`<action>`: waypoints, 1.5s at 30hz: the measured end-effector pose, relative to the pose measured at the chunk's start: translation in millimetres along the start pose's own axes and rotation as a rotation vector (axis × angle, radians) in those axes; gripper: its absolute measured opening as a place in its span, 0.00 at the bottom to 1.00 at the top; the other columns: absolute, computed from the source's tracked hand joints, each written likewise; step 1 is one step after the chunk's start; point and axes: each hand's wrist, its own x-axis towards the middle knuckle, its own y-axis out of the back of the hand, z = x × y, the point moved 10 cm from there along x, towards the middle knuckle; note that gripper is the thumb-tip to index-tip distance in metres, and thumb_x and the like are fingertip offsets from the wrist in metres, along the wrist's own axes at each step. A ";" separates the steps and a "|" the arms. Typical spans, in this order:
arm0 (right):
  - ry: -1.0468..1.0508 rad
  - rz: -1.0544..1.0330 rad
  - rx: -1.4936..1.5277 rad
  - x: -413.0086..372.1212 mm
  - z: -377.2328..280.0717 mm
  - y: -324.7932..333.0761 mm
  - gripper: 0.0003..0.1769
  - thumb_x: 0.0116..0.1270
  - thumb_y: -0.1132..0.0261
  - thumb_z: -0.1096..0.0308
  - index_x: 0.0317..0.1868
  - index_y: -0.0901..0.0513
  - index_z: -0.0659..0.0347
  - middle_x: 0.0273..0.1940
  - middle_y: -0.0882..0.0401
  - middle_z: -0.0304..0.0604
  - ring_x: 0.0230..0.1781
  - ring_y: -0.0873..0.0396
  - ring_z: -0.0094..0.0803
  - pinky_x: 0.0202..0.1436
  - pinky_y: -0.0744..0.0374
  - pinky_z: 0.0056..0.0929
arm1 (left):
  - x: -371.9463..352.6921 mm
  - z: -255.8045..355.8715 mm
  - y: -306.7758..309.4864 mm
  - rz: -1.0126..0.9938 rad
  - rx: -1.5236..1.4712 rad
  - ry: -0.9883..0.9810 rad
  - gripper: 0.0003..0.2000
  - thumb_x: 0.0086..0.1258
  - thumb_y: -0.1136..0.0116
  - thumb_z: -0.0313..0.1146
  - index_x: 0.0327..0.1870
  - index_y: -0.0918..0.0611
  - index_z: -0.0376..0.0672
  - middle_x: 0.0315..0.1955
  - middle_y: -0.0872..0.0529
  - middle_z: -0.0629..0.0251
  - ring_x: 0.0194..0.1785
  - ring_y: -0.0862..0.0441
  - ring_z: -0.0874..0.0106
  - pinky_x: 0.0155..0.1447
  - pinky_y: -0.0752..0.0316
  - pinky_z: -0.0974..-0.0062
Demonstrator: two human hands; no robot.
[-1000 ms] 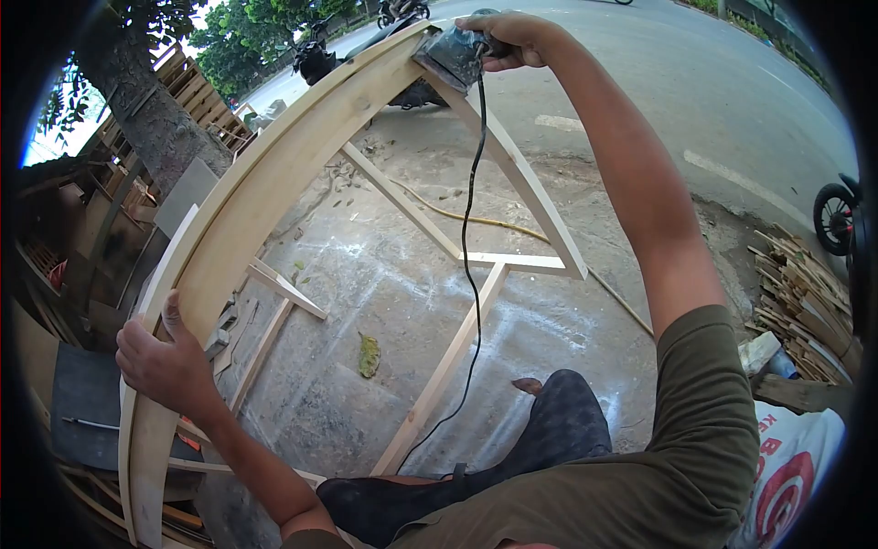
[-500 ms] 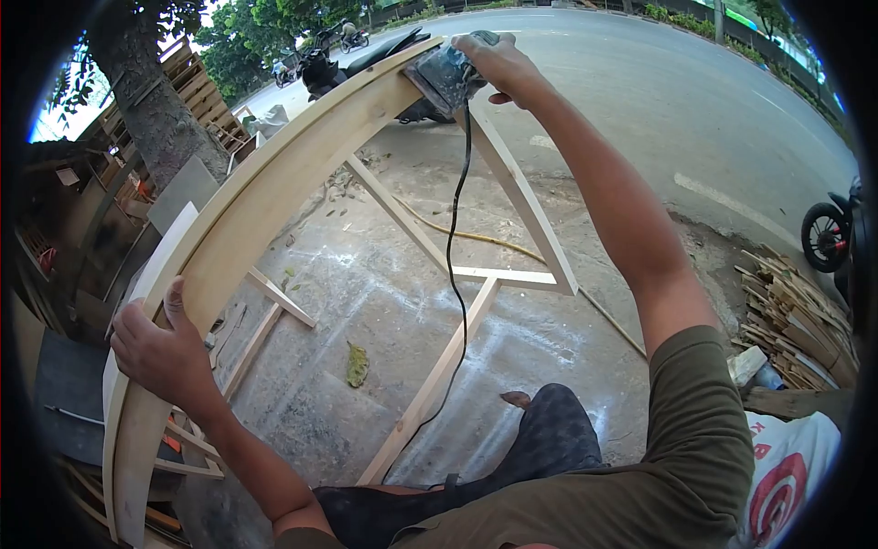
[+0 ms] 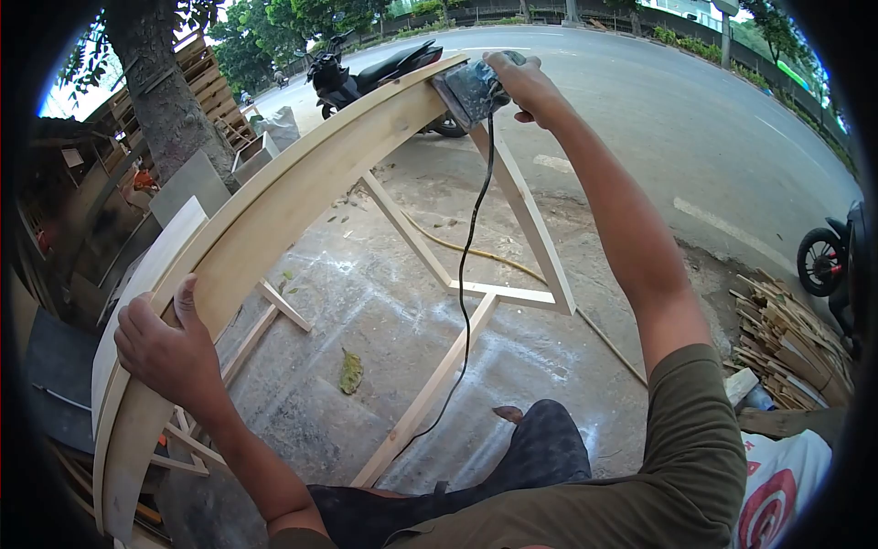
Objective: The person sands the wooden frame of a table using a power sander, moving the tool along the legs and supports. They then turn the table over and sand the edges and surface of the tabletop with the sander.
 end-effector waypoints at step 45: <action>-0.223 -0.040 -0.084 -24.5 124.7 65.0 0.56 0.64 0.38 0.24 0.68 0.39 0.70 0.34 0.30 0.39 0.30 0.30 0.27 0.28 0.26 0.32 | -24.5 8.0 46.9 0.040 -0.051 0.015 0.29 0.69 0.34 0.64 0.47 0.18 0.42 0.43 0.18 0.60 0.52 0.19 0.53 0.55 0.27 0.50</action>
